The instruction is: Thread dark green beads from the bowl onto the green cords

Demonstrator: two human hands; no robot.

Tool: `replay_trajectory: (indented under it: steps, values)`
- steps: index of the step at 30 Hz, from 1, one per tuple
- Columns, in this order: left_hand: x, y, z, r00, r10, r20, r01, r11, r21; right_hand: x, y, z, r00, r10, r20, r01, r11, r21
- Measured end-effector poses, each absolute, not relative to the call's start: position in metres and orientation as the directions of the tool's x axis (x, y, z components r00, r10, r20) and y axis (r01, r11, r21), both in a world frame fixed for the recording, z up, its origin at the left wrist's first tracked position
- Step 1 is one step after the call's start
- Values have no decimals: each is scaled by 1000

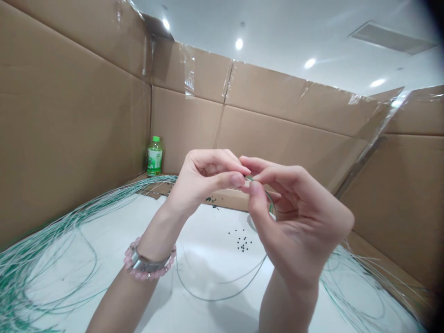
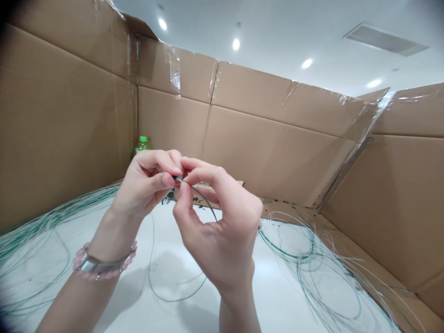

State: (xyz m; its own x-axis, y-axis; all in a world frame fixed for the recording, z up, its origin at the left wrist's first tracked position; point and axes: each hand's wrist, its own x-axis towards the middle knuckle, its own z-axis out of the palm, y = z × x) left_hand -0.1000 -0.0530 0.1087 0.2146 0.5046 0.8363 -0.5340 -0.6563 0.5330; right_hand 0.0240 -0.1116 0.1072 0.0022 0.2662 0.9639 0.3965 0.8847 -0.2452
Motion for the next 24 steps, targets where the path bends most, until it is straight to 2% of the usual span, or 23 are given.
replay_trajectory:
  steps: [4,17,24]
  values:
    - [-100,-52,108,212,487,847,-531,-671,518,24,-111,107,8,260,965,389,888,-243]
    - [-100,-56,109,146,478,866,-310,-809,499,24,-109,109,23,272,962,408,876,-258]
    - [-100,-62,109,66,469,881,-241,-849,470,25,-109,110,25,260,965,364,897,-251]
